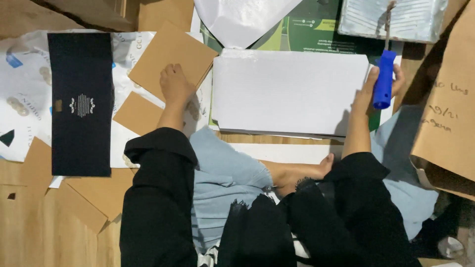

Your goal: The person sits on the floor and assembles cardboard packages. They first rub a green block on the edges of a cardboard piece, then apply glue to a white sheet using a roller, and finally place the cardboard piece onto the glued surface.

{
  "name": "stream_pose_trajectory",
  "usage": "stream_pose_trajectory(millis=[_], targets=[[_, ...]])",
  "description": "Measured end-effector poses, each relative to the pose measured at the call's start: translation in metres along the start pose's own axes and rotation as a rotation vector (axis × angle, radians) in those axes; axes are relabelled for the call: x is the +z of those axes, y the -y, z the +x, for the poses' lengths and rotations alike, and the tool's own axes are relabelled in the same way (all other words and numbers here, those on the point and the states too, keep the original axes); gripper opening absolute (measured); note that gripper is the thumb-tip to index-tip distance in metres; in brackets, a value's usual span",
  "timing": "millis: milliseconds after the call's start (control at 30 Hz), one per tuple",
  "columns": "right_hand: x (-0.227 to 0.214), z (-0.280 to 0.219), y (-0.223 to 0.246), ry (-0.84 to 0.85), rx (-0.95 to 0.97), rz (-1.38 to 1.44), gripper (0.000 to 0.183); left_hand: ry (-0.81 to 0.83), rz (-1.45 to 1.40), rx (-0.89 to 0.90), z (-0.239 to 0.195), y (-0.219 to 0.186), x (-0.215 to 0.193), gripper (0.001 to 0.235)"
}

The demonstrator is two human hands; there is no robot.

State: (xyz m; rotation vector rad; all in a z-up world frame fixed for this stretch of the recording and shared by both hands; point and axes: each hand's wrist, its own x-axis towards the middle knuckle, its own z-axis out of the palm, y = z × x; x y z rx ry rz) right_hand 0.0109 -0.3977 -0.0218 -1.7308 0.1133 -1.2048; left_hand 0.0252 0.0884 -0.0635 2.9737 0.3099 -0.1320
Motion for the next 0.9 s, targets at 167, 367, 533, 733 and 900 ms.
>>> stream_pose_trajectory(millis=[167,367,533,733,900], targets=[[-0.024,-0.005,-0.009,-0.153,1.106,0.033,0.059,0.35,0.09,-0.068,-0.004,0.002,-0.03,0.071],[-0.036,-0.001,-0.024,-0.322,1.408,0.246,0.038,0.326,0.2,-0.009,-0.007,-0.007,-0.034,0.059],[-0.034,-0.01,0.011,-0.072,1.303,0.158,0.014,0.095,0.379,0.189,-0.009,0.008,-0.002,0.048],[-0.045,-0.014,0.046,0.374,1.038,0.083,0.013,-0.178,0.295,0.23,0.008,0.018,0.001,0.057],[-0.045,-0.015,0.06,0.496,0.869,0.056,0.016,-0.861,0.217,0.218,0.003,0.01,-0.087,0.03]])
